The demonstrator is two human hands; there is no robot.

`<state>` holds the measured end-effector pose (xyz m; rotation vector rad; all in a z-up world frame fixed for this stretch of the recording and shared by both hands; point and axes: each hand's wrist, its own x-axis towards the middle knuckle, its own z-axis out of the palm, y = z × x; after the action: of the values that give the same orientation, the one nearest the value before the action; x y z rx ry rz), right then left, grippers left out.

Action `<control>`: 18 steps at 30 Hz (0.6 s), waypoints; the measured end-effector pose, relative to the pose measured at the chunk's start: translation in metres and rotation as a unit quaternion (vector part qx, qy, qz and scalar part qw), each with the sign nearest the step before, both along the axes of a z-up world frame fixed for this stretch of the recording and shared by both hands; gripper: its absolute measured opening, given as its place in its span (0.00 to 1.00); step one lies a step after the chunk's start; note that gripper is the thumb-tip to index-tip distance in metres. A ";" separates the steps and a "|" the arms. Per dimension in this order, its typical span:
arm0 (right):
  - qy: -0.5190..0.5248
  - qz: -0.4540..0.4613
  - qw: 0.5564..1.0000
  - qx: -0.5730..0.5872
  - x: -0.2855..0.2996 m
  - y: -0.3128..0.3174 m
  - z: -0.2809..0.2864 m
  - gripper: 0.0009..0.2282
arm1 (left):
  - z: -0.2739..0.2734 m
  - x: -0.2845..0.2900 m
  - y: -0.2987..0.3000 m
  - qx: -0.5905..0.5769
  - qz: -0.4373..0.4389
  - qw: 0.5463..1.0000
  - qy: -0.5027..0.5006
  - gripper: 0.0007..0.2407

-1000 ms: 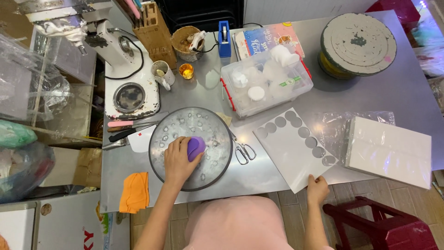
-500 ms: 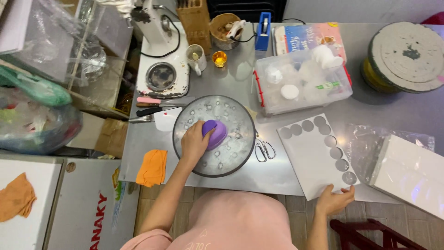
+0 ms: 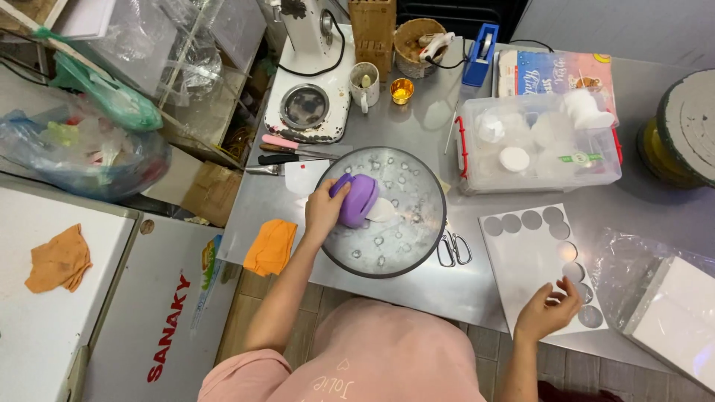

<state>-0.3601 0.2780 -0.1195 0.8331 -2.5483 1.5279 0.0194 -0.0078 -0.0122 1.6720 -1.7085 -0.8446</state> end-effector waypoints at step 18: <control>-0.427 0.449 0.768 -0.164 0.173 -0.158 0.117 0.17 | -0.058 0.028 0.002 0.278 0.040 0.853 0.439 0.20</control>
<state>-0.1872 0.1204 -0.0024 1.7684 -2.1684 3.1445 0.0471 -0.0053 -0.0700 1.2945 -0.7789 -1.8296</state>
